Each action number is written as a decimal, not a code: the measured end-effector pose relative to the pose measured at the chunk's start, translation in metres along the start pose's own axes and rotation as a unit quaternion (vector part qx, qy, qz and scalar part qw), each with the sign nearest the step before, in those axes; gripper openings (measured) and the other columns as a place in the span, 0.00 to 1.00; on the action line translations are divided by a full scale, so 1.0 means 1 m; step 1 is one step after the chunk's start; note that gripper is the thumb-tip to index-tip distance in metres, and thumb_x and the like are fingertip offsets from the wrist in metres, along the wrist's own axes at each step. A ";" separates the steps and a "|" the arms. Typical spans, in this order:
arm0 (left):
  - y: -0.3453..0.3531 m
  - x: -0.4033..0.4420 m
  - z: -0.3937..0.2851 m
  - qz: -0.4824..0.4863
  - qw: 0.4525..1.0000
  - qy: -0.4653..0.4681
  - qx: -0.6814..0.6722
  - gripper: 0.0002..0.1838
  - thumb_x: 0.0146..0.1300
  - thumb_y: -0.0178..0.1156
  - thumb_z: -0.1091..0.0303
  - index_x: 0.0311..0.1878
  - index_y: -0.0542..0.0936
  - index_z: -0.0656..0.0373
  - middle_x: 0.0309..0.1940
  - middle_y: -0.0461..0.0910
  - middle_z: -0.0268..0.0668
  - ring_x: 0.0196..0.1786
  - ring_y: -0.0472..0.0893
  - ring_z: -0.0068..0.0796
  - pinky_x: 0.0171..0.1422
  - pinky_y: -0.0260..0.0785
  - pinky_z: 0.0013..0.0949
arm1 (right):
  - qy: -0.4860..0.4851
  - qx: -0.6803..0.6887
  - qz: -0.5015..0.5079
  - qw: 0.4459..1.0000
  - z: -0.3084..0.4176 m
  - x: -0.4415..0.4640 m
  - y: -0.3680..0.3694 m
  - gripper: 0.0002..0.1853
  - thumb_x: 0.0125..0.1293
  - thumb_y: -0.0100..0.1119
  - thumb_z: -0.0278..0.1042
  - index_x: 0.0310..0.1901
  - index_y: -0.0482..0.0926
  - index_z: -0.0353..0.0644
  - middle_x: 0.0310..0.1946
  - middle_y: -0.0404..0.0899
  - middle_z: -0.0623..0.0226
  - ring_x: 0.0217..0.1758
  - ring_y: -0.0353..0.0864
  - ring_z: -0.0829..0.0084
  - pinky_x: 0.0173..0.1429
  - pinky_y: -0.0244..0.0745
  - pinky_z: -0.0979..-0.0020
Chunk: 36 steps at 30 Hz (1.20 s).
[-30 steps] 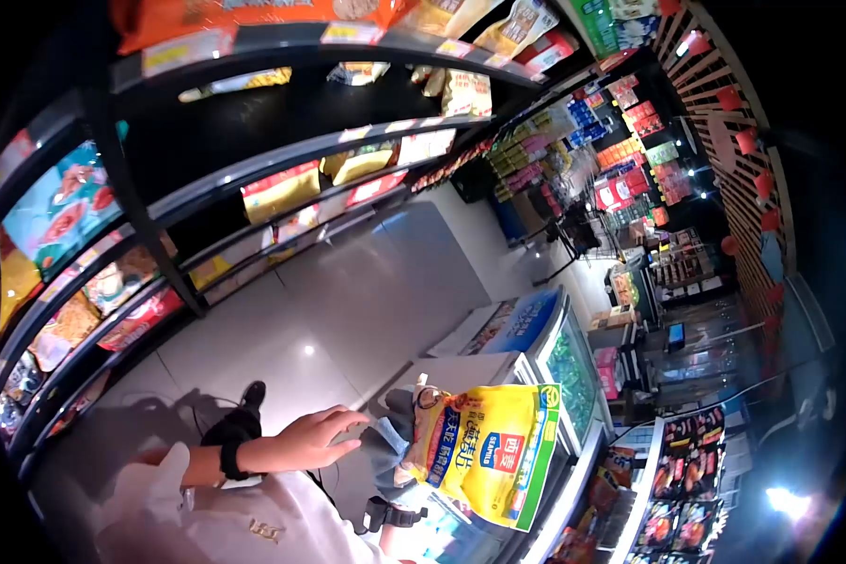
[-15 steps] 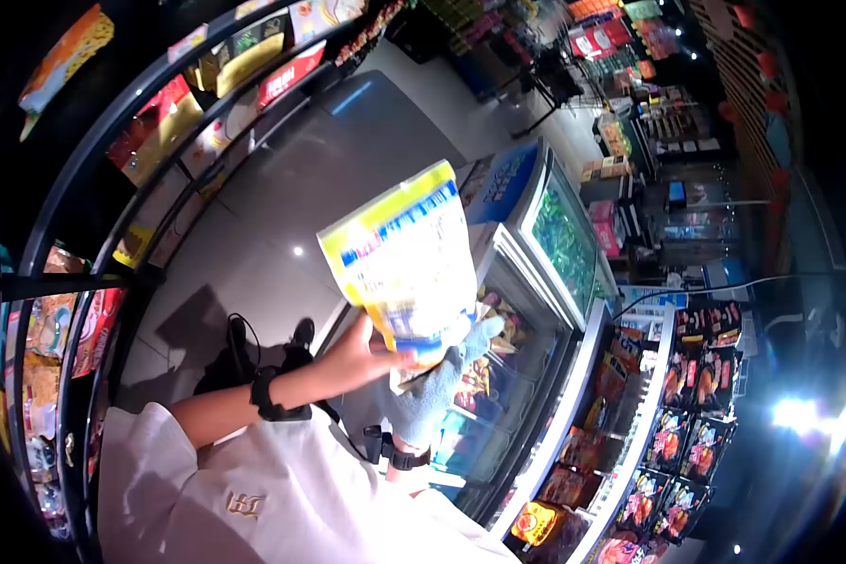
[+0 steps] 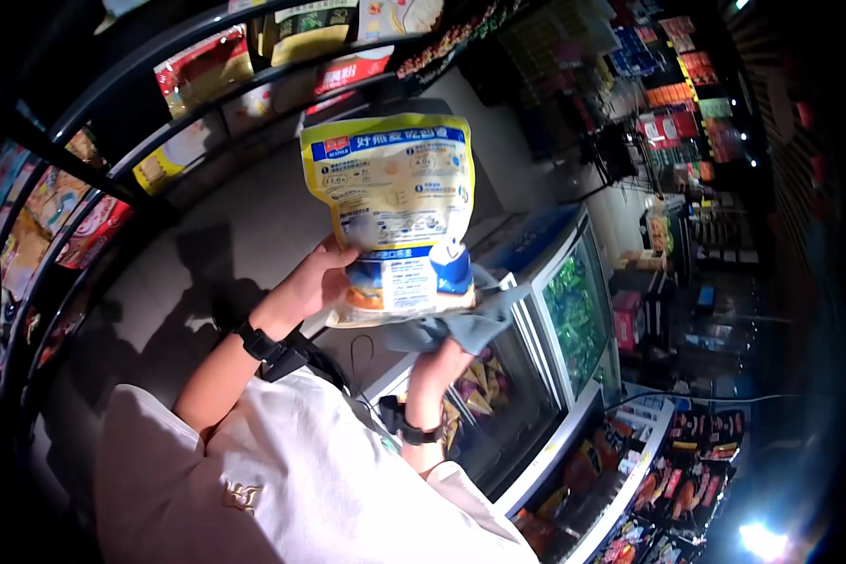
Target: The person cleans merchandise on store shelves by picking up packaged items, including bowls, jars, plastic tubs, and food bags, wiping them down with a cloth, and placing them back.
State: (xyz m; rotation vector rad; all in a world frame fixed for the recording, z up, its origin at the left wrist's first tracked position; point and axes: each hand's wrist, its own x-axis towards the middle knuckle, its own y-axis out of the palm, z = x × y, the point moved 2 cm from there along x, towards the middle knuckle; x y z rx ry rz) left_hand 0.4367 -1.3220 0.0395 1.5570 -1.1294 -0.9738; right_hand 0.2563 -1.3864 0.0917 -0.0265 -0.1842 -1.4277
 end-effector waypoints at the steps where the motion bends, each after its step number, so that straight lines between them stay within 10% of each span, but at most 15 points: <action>1: -0.002 -0.007 -0.002 0.027 0.999 -0.023 -0.005 0.24 0.68 0.62 0.62 0.63 0.71 0.60 0.60 0.77 0.38 0.63 0.76 0.32 0.71 0.65 0.40 | -0.022 0.008 -0.011 1.000 0.000 0.013 -0.007 0.28 0.75 0.48 0.34 0.72 0.60 0.33 0.70 0.65 0.59 0.68 0.69 0.66 0.72 0.65 0.64; 12: -0.002 -0.074 -0.001 0.050 0.983 -0.042 -0.173 0.28 0.72 0.56 0.50 0.65 0.72 0.63 0.58 0.81 0.45 0.58 0.82 0.40 0.65 0.74 0.46 | -0.184 -0.226 0.124 0.949 0.020 -0.029 -0.012 0.28 0.78 0.43 0.34 0.74 0.57 0.31 0.76 0.57 0.59 0.76 0.59 0.65 0.78 0.52 0.64; 17: 0.000 -0.121 -0.022 -0.045 0.997 -0.036 -0.057 0.30 0.67 0.63 0.51 0.62 0.74 0.65 0.56 0.82 0.44 0.56 0.83 0.38 0.64 0.73 0.42 | -0.052 0.141 0.116 0.982 0.063 -0.034 0.018 0.28 0.78 0.44 0.42 0.74 0.60 0.42 0.72 0.64 0.66 0.73 0.65 0.65 0.77 0.59 0.61; 21: 0.002 -0.146 -0.034 -0.051 0.998 -0.028 -0.022 0.29 0.66 0.64 0.51 0.62 0.74 0.63 0.55 0.82 0.42 0.56 0.82 0.36 0.64 0.74 0.38 | -0.088 0.163 0.077 0.980 0.064 -0.042 -0.032 0.33 0.75 0.52 0.48 0.74 0.57 0.41 0.64 0.72 0.58 0.61 0.78 0.58 0.63 0.78 0.55; 24: -0.012 -0.156 -0.029 -0.055 0.997 -0.032 -0.033 0.28 0.66 0.65 0.53 0.61 0.74 0.63 0.55 0.82 0.42 0.55 0.83 0.36 0.63 0.74 0.39 | -0.059 -0.163 0.202 0.964 0.063 -0.081 -0.009 0.23 0.76 0.48 0.38 0.69 0.67 0.40 0.65 0.72 0.54 0.67 0.72 0.51 0.71 0.66 0.57; 27: -0.022 -0.176 -0.027 -0.042 0.998 -0.047 0.002 0.28 0.68 0.61 0.59 0.67 0.69 0.61 0.59 0.78 0.42 0.58 0.81 0.35 0.65 0.74 0.39 | -0.222 -0.403 0.349 0.816 0.082 -0.151 0.057 0.30 0.64 0.49 0.24 0.70 0.67 0.43 0.72 0.60 0.42 0.73 0.60 0.39 0.76 0.55 0.54; 32: 0.002 -0.230 -0.043 -0.116 0.959 0.019 0.259 0.26 0.78 0.41 0.57 0.74 0.62 0.57 0.67 0.72 0.39 0.67 0.75 0.35 0.71 0.69 0.40 | -0.202 -0.440 0.391 0.783 0.084 -0.208 0.074 0.40 0.57 0.49 0.19 0.75 0.62 0.51 0.77 0.47 0.40 0.79 0.42 0.32 0.80 0.41 0.47; 36: 0.021 -0.250 -0.068 -0.127 0.946 0.033 0.295 0.25 0.73 0.54 0.66 0.71 0.66 0.58 0.63 0.75 0.39 0.64 0.76 0.30 0.70 0.68 0.35 | -0.228 -0.354 0.386 0.820 0.070 -0.200 0.081 0.40 0.56 0.48 0.21 0.75 0.63 0.49 0.78 0.48 0.44 0.81 0.41 0.39 0.81 0.39 0.49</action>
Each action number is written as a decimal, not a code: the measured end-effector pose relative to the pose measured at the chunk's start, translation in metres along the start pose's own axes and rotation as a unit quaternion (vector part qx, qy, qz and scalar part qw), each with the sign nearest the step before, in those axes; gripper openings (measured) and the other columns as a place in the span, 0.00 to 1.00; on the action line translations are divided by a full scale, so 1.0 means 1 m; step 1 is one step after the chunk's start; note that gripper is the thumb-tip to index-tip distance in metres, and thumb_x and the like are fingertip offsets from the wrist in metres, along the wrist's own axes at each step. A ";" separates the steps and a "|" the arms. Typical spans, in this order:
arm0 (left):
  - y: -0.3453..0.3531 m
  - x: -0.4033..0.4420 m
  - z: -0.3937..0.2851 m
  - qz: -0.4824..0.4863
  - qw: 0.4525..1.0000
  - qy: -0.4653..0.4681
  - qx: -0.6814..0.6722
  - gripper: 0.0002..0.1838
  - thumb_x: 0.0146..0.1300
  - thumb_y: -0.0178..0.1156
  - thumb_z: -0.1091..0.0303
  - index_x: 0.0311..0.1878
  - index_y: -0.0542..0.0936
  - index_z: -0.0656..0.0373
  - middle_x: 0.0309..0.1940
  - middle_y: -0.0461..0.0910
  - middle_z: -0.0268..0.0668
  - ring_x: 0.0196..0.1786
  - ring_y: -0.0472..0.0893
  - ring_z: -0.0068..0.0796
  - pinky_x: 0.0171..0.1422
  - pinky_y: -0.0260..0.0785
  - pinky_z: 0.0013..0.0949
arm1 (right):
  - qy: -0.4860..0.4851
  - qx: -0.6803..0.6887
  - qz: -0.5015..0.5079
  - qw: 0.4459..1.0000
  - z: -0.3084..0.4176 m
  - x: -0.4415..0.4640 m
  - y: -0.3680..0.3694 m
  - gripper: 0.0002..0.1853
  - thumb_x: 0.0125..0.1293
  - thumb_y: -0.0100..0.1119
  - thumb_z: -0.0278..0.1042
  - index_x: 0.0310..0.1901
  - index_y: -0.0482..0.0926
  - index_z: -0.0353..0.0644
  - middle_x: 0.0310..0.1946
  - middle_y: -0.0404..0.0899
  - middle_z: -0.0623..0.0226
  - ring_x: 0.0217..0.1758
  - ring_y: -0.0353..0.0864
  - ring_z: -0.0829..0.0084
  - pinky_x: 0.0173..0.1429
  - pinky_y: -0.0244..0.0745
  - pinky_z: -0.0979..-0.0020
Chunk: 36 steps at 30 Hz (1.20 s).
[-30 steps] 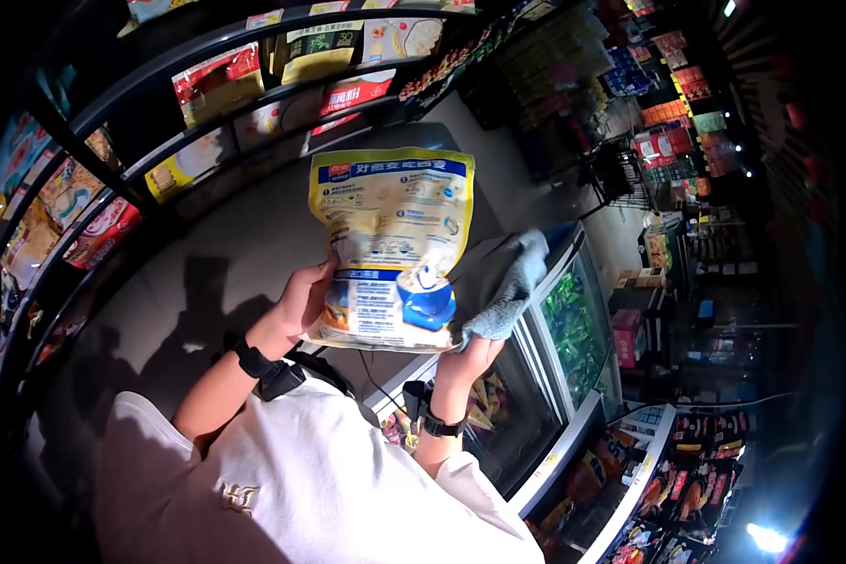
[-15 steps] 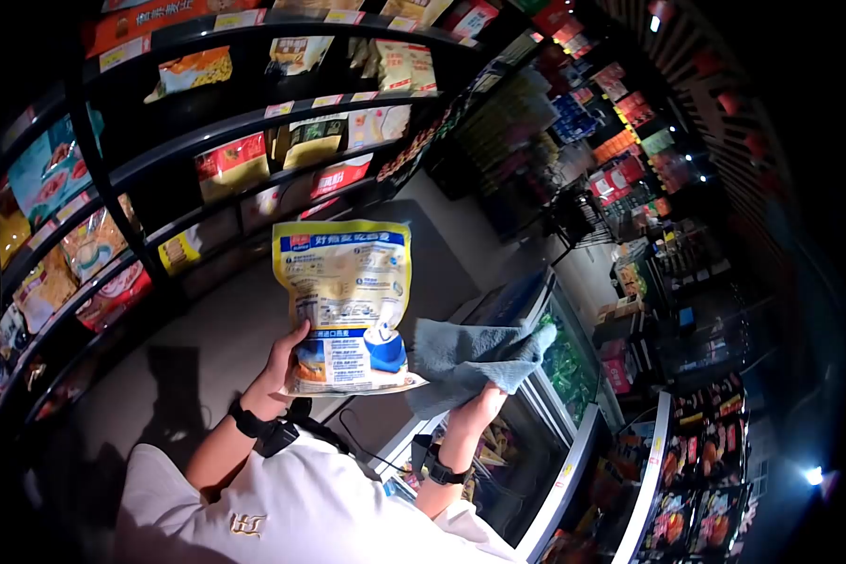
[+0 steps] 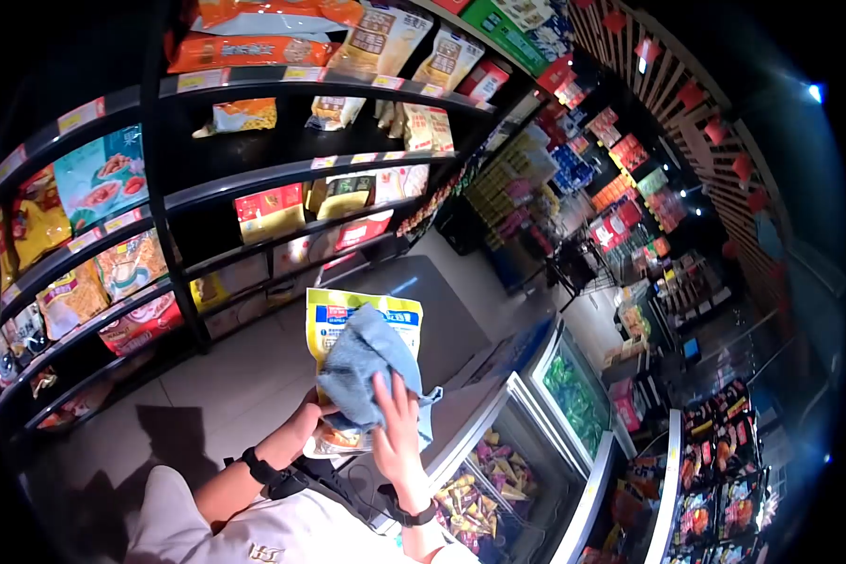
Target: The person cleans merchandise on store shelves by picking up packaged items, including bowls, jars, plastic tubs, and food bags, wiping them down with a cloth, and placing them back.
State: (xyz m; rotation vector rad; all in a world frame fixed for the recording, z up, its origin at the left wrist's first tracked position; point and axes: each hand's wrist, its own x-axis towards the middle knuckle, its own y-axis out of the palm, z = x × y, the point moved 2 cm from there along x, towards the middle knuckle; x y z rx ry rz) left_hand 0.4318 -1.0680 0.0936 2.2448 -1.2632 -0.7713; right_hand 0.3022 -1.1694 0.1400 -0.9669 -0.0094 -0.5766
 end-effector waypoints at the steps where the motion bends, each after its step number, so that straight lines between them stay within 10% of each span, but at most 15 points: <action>1: -0.018 0.013 0.022 0.046 0.999 0.024 -0.016 0.25 0.67 0.61 0.67 0.66 0.72 0.61 0.56 0.80 0.39 0.60 0.79 0.29 0.67 0.70 0.34 | 0.018 0.045 -0.029 0.998 -0.008 0.002 0.003 0.39 0.58 0.46 0.22 0.75 0.62 0.46 0.78 0.50 0.46 0.82 0.44 0.46 0.82 0.38 0.54; 5: -0.018 -0.006 0.005 0.054 0.990 0.089 -0.094 0.22 0.64 0.66 0.75 0.60 0.74 0.66 0.53 0.82 0.41 0.55 0.81 0.28 0.61 0.74 0.32 | 0.116 0.399 -0.109 0.903 -0.045 0.004 0.034 0.26 0.78 0.41 0.35 0.73 0.59 0.30 0.71 0.65 0.58 0.72 0.65 0.68 0.75 0.58 0.68; 10: -0.013 -0.025 -0.015 -0.024 0.973 0.227 -0.024 0.23 0.62 0.67 0.76 0.61 0.76 0.64 0.55 0.83 0.40 0.56 0.81 0.28 0.60 0.74 0.32 | 0.140 0.444 -0.081 0.882 -0.019 -0.001 0.069 0.32 0.79 0.47 0.45 0.76 0.54 0.38 0.74 0.61 0.63 0.76 0.60 0.68 0.77 0.56 0.64; 12: -0.006 -0.041 -0.031 -0.117 0.901 0.366 0.201 0.25 0.61 0.67 0.76 0.62 0.76 0.64 0.58 0.80 0.43 0.58 0.80 0.30 0.62 0.73 0.33 | 0.071 0.539 -0.064 0.837 0.037 0.015 0.067 0.36 0.78 0.47 0.51 0.78 0.49 0.40 0.76 0.55 0.64 0.79 0.53 0.67 0.79 0.52 0.64; 14: 0.003 -0.059 -0.044 -0.163 0.790 0.448 0.384 0.28 0.58 0.71 0.65 0.62 0.79 0.55 0.59 0.76 0.55 0.58 0.79 0.56 0.61 0.75 0.42 | 0.111 0.642 -0.057 0.756 0.028 0.009 0.076 0.33 0.77 0.47 0.54 0.74 0.58 0.42 0.74 0.61 0.61 0.75 0.63 0.63 0.76 0.61 0.61; 18: 0.015 -0.090 -0.066 -0.106 0.661 0.490 0.559 0.30 0.55 0.72 0.52 0.61 0.79 0.51 0.56 0.77 0.51 0.60 0.78 0.53 0.52 0.80 0.44 | 0.137 0.645 -0.019 0.752 0.010 -0.006 0.078 0.31 0.77 0.47 0.53 0.72 0.60 0.41 0.71 0.64 0.60 0.72 0.66 0.63 0.75 0.63 0.61; 22: -0.015 -0.071 -0.062 -0.118 0.700 0.476 0.520 0.23 0.56 0.72 0.64 0.55 0.82 0.57 0.47 0.83 0.40 0.49 0.82 0.39 0.58 0.74 0.40 | 0.157 0.665 0.027 0.730 0.002 -0.009 0.084 0.29 0.77 0.46 0.51 0.69 0.63 0.40 0.69 0.67 0.59 0.70 0.69 0.62 0.73 0.66 0.61; 25: -0.045 -0.063 -0.055 -0.177 0.715 0.398 0.546 0.42 0.53 0.75 0.59 0.70 0.69 0.58 0.66 0.68 0.48 0.67 0.70 0.47 0.68 0.65 0.41 | 0.172 0.707 0.076 0.682 0.004 0.010 0.095 0.27 0.77 0.45 0.50 0.68 0.65 0.39 0.67 0.70 0.59 0.68 0.71 0.62 0.71 0.67 0.60; 28: -0.065 -0.062 -0.050 -0.040 0.938 0.169 0.301 0.39 0.60 0.72 0.56 0.69 0.66 0.66 0.55 0.79 0.43 0.57 0.76 0.29 0.65 0.67 0.33 | 0.202 0.734 0.092 0.642 -0.004 0.007 0.097 0.26 0.77 0.45 0.49 0.66 0.67 0.39 0.65 0.72 0.58 0.66 0.73 0.62 0.70 0.69 0.60; 36: -0.075 -0.055 -0.023 0.064 0.995 -0.016 0.077 0.31 0.65 0.69 0.57 0.63 0.70 0.65 0.53 0.80 0.38 0.52 0.81 0.24 0.58 0.76 0.30 | 0.116 0.727 0.008 0.677 -0.026 -0.001 0.070 0.22 0.77 0.41 0.44 0.61 0.73 0.35 0.58 0.80 0.56 0.60 0.80 0.61 0.66 0.74 0.60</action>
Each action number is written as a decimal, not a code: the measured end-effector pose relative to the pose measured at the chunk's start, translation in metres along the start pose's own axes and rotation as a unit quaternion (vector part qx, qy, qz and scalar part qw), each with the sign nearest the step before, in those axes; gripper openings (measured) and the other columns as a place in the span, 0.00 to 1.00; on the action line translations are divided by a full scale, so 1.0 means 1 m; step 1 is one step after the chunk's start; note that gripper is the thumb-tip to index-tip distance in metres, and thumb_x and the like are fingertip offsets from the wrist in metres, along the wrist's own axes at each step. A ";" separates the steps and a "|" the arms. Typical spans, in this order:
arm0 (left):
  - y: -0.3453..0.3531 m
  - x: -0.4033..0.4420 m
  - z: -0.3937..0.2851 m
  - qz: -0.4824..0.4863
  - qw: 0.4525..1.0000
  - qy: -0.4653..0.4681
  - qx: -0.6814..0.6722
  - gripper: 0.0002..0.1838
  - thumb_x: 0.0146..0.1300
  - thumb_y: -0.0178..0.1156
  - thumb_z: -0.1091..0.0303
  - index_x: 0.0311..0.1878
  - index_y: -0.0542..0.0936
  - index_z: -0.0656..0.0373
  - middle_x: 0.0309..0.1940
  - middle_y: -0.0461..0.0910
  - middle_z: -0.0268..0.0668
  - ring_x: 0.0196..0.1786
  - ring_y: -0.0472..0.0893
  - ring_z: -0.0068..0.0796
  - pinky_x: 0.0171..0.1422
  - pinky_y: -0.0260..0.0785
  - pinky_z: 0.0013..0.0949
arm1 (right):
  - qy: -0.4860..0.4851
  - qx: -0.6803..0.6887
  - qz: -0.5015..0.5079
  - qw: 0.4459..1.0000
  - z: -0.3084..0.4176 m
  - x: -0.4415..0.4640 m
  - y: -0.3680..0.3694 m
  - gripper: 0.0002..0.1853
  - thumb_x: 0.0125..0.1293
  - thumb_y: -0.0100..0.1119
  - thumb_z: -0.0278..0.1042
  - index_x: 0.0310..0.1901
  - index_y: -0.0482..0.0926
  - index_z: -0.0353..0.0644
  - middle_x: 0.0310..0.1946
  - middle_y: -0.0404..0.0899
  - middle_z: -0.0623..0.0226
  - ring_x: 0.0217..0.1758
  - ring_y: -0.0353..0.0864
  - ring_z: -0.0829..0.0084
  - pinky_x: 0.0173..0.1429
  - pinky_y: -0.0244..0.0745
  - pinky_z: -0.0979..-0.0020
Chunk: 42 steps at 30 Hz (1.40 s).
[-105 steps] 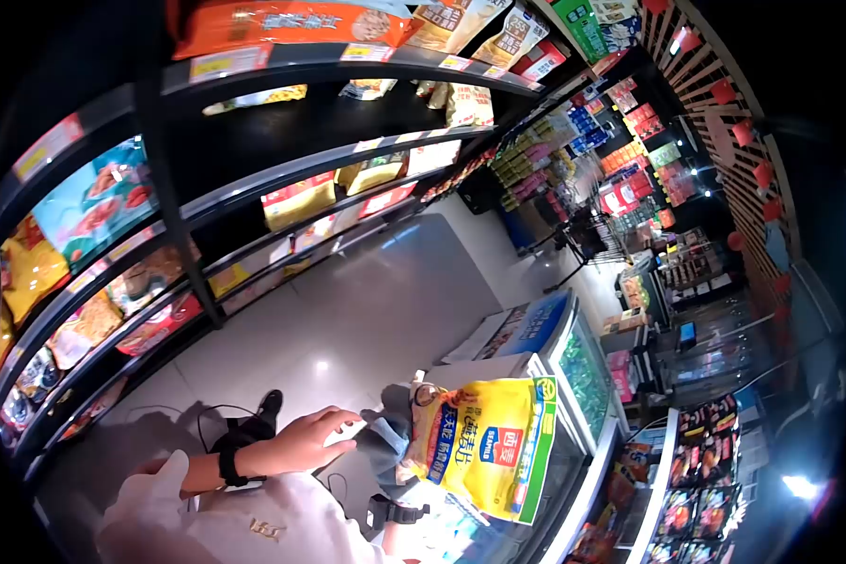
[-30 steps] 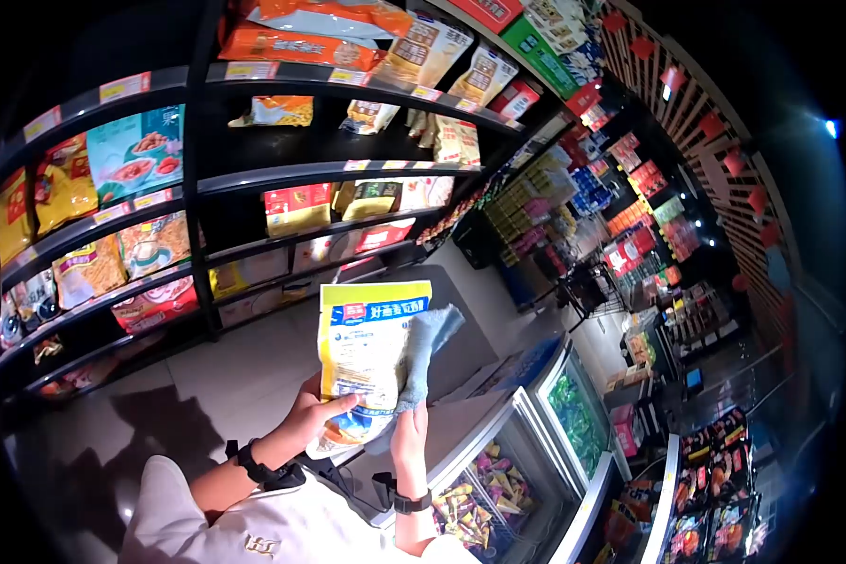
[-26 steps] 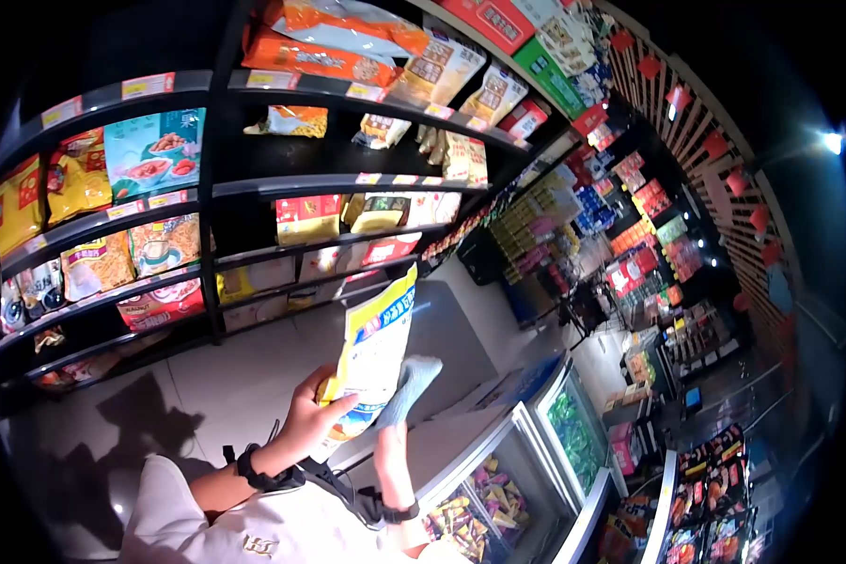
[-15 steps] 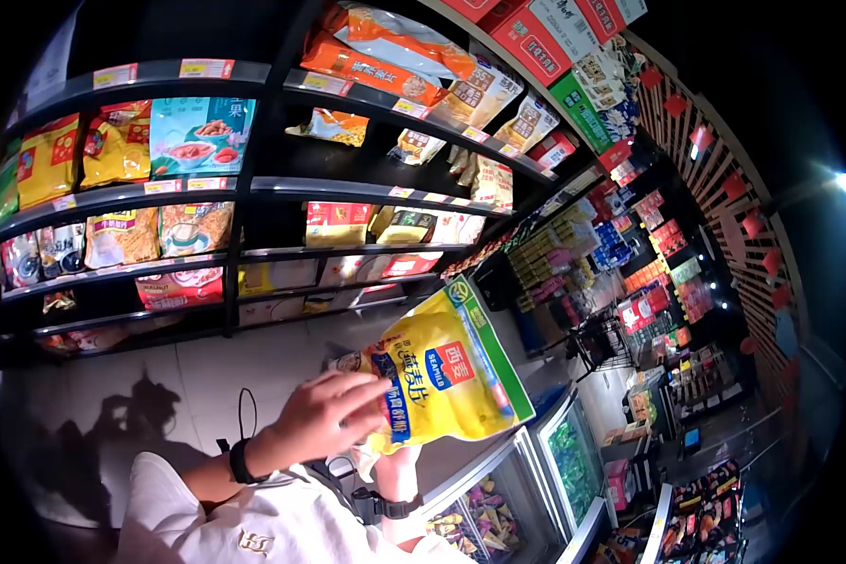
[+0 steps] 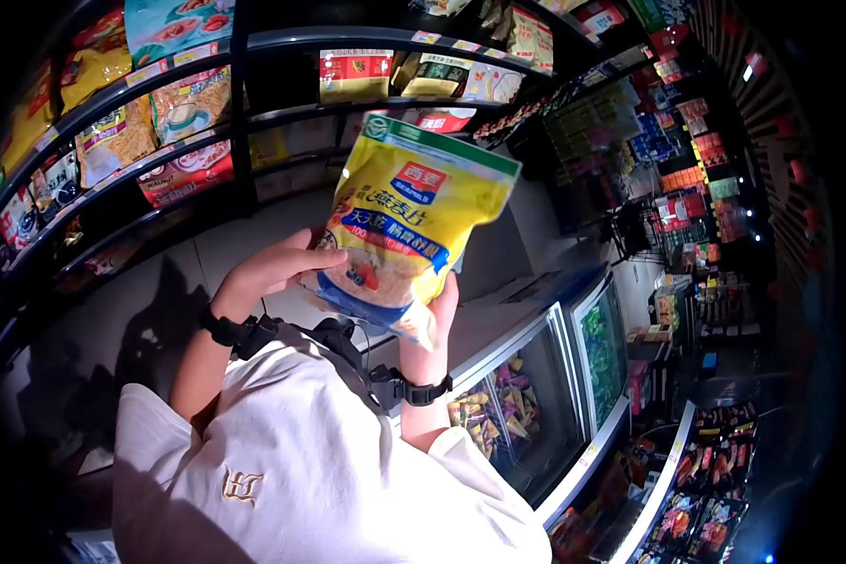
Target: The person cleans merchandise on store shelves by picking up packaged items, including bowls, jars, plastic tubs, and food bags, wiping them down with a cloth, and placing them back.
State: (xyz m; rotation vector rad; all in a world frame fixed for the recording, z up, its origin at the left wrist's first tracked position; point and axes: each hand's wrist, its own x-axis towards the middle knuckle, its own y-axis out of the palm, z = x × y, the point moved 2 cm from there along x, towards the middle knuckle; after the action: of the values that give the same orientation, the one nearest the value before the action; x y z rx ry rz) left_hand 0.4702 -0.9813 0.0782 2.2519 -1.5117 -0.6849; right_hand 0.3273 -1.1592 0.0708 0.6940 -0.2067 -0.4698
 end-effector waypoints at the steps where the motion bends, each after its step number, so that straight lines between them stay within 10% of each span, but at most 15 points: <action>1: -0.007 0.010 0.017 0.007 1.000 -0.021 -0.006 0.33 0.63 0.70 0.56 0.63 0.70 0.66 0.53 0.80 0.39 0.52 0.82 0.26 0.57 0.77 0.30 | 0.004 0.023 0.000 1.000 0.004 -0.002 0.001 0.21 0.77 0.40 0.43 0.60 0.73 0.37 0.57 0.80 0.59 0.58 0.81 0.63 0.64 0.75 0.62; 9: -0.005 0.032 0.055 0.071 0.971 -0.086 -0.213 0.33 0.56 0.73 0.69 0.64 0.70 0.63 0.54 0.80 0.44 0.56 0.82 0.39 0.61 0.79 0.44 | 0.004 0.062 -0.105 0.993 0.016 -0.014 0.012 0.25 0.80 0.42 0.47 0.69 0.67 0.39 0.66 0.73 0.62 0.67 0.74 0.64 0.72 0.69 0.60; 31: 0.020 0.066 0.136 0.006 0.908 -0.110 -0.404 0.28 0.64 0.67 0.64 0.63 0.71 0.64 0.55 0.81 0.49 0.55 0.84 0.43 0.62 0.78 0.47 | -0.061 -0.032 -0.259 0.963 0.038 -0.090 -0.075 0.30 0.76 0.40 0.52 0.70 0.65 0.41 0.67 0.71 0.57 0.70 0.70 0.56 0.74 0.63 0.53; 37: 0.015 0.075 0.165 -0.055 0.923 -0.144 -0.353 0.25 0.63 0.69 0.68 0.60 0.73 0.66 0.53 0.82 0.48 0.50 0.86 0.41 0.56 0.82 0.41 | -0.142 -0.121 -0.227 0.956 0.059 -0.103 -0.082 0.27 0.78 0.34 0.49 0.68 0.68 0.41 0.64 0.75 0.55 0.65 0.75 0.54 0.69 0.71 0.53; 42: 0.051 0.060 0.163 -0.127 0.962 -0.093 -0.224 0.24 0.64 0.66 0.73 0.61 0.71 0.64 0.52 0.82 0.45 0.52 0.85 0.37 0.53 0.82 0.39 | -0.204 -0.359 -0.278 0.867 0.041 -0.099 -0.104 0.23 0.78 0.47 0.44 0.65 0.70 0.36 0.56 0.77 0.65 0.58 0.76 0.73 0.62 0.72 0.69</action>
State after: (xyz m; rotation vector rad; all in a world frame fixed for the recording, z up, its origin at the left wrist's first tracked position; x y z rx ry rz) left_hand 0.3586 -1.0584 -0.0413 2.0821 -1.0108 -1.2094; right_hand 0.1906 -1.2040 0.0305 -0.1119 -0.2062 -1.1785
